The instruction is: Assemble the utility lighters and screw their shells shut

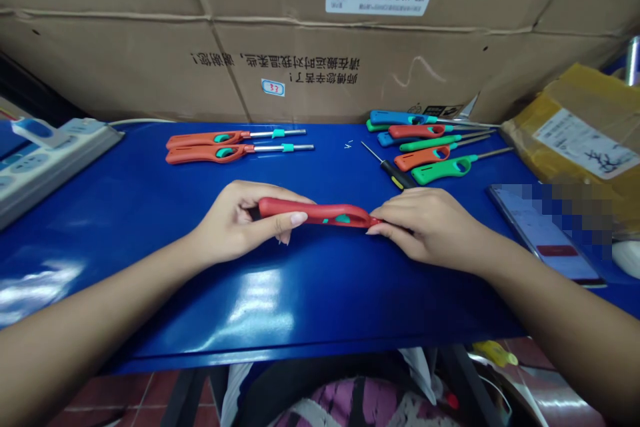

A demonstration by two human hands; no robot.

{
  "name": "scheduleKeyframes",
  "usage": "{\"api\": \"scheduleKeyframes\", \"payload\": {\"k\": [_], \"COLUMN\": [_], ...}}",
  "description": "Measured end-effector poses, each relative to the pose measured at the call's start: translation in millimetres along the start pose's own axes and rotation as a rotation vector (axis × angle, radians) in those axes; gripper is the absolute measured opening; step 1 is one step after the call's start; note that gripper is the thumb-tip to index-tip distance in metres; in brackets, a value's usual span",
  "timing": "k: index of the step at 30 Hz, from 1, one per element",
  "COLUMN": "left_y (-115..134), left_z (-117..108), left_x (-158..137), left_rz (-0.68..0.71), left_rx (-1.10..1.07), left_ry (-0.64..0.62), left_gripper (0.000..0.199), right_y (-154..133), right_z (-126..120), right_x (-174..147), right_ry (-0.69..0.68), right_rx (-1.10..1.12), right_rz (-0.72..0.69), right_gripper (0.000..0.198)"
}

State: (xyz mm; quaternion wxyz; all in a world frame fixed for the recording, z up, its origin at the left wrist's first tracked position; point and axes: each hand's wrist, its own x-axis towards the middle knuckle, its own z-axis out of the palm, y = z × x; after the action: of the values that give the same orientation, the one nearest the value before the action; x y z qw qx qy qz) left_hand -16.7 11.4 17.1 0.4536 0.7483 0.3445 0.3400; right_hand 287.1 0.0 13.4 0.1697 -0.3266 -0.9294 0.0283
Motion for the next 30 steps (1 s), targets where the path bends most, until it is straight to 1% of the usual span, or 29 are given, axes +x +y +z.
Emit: {"api": "scheduleKeyframes", "payload": {"k": [2,4,6,9,12,15,17,19,22,24,27,30], "left_y": [-2,-3,-2,-3,-5,-5,-3,-1,1,2,1,2], "left_z": [-4,-5,-4,0,1,-3,-6,-7,-6,-4,-2,-1], "left_x": [2,3,5,5,4,4,4,4,3,3,3,5], "left_rz": [-0.018,-0.011,0.053,0.206,0.277,0.282,0.278,0.27,0.225,0.183,0.098,-0.015], "left_rx": [0.007,0.084,0.232,0.421,0.453,0.447,0.437,0.42,0.39,0.367,0.324,0.255], "left_ry": [-0.045,-0.09,-0.117,-0.139,-0.155,-0.095,-0.05,-0.028,-0.013,0.005,0.015,-0.006], "left_gripper": [0.021,0.021,0.021,0.025,0.024,0.018,0.013,0.01,0.011,0.015,0.022,0.025], "right_y": [0,-2,-3,-3,1,8,12,15,15,15,13,12], "right_z": [1,3,5,5,3,0,0,1,4,6,6,3], "right_x": [-1,-1,0,3,3,1,0,-1,-2,-2,0,2], "right_ry": [0.01,0.011,-0.011,-0.06,-0.091,-0.083,-0.047,0.019,0.119,0.15,0.115,0.004], "right_rx": [-0.019,-0.038,-0.056,-0.053,-0.038,-0.043,-0.033,-0.025,-0.039,-0.05,-0.054,-0.063], "right_rz": [-0.018,-0.019,0.007,0.074,0.105,0.101,0.048,-0.017,-0.077,-0.093,-0.067,0.02], "right_gripper": [0.03,0.03,0.029,0.027,0.025,0.022,0.021,0.021,0.019,0.018,0.019,0.022]}}
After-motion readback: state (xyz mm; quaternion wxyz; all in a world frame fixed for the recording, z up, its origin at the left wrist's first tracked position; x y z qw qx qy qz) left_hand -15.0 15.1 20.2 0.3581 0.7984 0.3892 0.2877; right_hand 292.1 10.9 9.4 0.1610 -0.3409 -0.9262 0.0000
